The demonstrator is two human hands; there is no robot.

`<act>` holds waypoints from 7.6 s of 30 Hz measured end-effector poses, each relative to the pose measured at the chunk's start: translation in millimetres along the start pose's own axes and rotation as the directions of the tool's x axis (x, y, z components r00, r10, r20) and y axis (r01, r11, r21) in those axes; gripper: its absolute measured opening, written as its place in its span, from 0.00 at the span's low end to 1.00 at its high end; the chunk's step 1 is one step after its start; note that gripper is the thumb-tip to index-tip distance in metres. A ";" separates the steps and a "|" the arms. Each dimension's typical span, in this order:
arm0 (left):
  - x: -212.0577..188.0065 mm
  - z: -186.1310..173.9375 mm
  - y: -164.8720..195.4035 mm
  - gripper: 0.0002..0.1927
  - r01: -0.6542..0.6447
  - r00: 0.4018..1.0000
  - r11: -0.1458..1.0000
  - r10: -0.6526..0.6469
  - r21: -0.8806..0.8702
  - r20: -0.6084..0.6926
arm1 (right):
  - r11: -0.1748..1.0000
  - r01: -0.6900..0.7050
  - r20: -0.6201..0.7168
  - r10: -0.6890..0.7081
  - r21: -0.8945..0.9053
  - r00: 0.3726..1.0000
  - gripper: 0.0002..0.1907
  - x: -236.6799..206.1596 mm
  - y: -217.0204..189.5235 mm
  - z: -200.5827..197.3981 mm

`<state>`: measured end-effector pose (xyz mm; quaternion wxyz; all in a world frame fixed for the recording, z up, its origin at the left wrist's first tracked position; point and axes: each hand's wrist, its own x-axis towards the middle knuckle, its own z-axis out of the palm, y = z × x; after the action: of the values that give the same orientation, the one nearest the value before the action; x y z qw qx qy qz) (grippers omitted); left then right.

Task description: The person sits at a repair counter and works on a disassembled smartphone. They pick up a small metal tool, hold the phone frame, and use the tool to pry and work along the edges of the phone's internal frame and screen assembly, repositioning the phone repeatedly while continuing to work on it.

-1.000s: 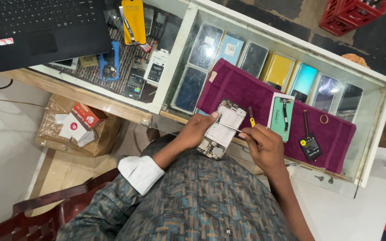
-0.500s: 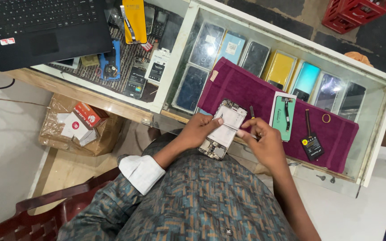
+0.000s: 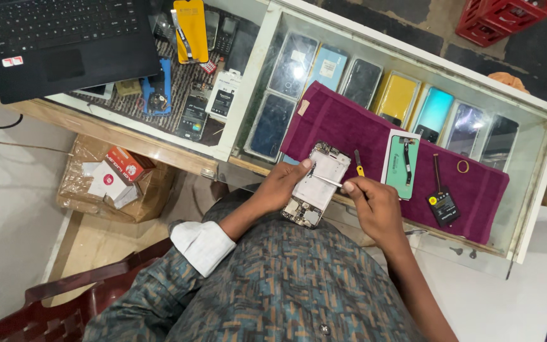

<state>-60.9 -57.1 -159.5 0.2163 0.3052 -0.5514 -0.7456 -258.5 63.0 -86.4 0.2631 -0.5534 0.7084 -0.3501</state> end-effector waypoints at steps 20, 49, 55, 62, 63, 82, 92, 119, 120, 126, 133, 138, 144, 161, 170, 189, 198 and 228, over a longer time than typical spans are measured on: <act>1.2 -0.8 -8.1 0.35 -0.016 1.000 1.000 0.016 0.011 0.022 | 0.962 0.189 -0.074 -0.207 -0.197 0.975 0.06 3.0 -25.1 -5.8; -3.0 3.5 10.6 0.28 0.047 0.998 0.993 -0.051 0.106 0.033 | 0.999 0.032 0.014 -0.033 0.037 0.999 0.08 3.5 4.7 -6.9; -20.7 15.0 43.3 0.21 -0.204 0.975 0.938 0.220 0.281 -0.028 | 0.829 -0.392 0.326 0.272 0.398 0.905 0.16 7.6 35.6 -5.4; -19.8 13.8 49.6 0.19 -0.158 0.987 0.978 0.161 0.134 -0.012 | 0.822 -0.319 0.231 0.235 0.472 0.944 0.09 12.9 13.9 -1.6; -17.6 13.3 46.9 0.19 -0.126 0.992 0.988 0.127 0.083 -0.003 | 0.876 -0.232 0.155 0.182 0.423 0.971 0.09 11.8 5.1 -1.7; -10.8 12.0 38.3 0.16 -0.112 0.993 0.993 0.111 0.034 0.030 | 0.981 -0.133 0.020 0.137 -0.144 0.990 0.12 12.8 -22.6 -14.6; -13.0 11.3 37.7 0.19 -0.095 0.995 0.986 0.094 0.133 0.015 | 0.842 0.432 -0.096 -0.484 -0.323 0.870 0.06 16.3 -30.1 -16.6; -12.8 10.9 24.8 0.27 -0.075 0.997 0.997 0.075 0.007 -0.027 | 0.941 -0.225 0.254 0.159 0.255 0.954 0.16 14.2 26.6 -1.1; -13.0 11.5 25.2 0.26 -0.084 0.996 0.996 0.085 0.033 -0.030 | 0.906 -0.299 0.306 0.205 0.301 0.930 0.18 15.9 32.4 -0.9; -12.9 12.1 28.5 0.20 -0.091 0.994 0.981 0.101 0.172 -0.050 | 0.888 -0.381 0.338 0.288 0.256 0.896 0.16 23.6 21.4 -5.2; -12.4 9.2 25.8 0.19 -0.032 0.999 0.999 0.031 -0.004 -0.038 | 0.897 0.395 0.010 -0.401 -0.197 0.916 0.08 12.0 -31.3 -16.7; -10.7 8.3 21.7 0.28 -0.077 0.997 0.997 0.078 0.012 -0.029 | 0.961 0.274 0.037 -0.272 -0.036 0.961 0.05 12.7 -15.5 -12.7; -9.1 10.3 23.9 0.29 -0.104 0.995 0.993 0.104 0.060 -0.002 | 0.723 -0.456 0.484 0.192 0.519 0.854 0.15 25.6 36.7 -15.5; -10.2 6.2 11.8 0.25 -0.077 0.995 0.997 0.078 0.019 -0.054 | 0.927 0.372 0.043 -0.370 -0.047 0.928 0.06 17.9 -9.2 -15.3; -16.0 13.8 21.9 0.25 -0.149 0.989 0.983 0.148 0.106 0.019 | 0.475 -0.729 0.691 0.294 0.494 0.660 0.15 32.0 53.7 -21.7; -19.0 4.8 21.7 0.19 -0.095 0.993 0.995 0.097 -0.034 0.068 | 0.948 -0.231 0.218 0.183 0.220 0.959 0.08 13.5 6.1 -16.8; -15.6 4.4 19.8 0.19 -0.118 0.992 0.991 0.120 0.063 -0.026 | 0.990 0.056 0.136 -0.074 0.131 0.988 0.10 25.3 -12.2 -17.9; -24.4 -7.2 21.8 0.25 -0.035 0.999 0.996 0.036 -0.082 0.004 | 0.695 0.604 0.111 -0.616 -0.389 0.780 0.10 20.9 -34.3 -19.7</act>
<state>-38.7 -52.4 -134.9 0.2405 0.2842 -0.5263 -0.7644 -258.1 41.9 -46.9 0.0023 -0.7936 0.5446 -0.2713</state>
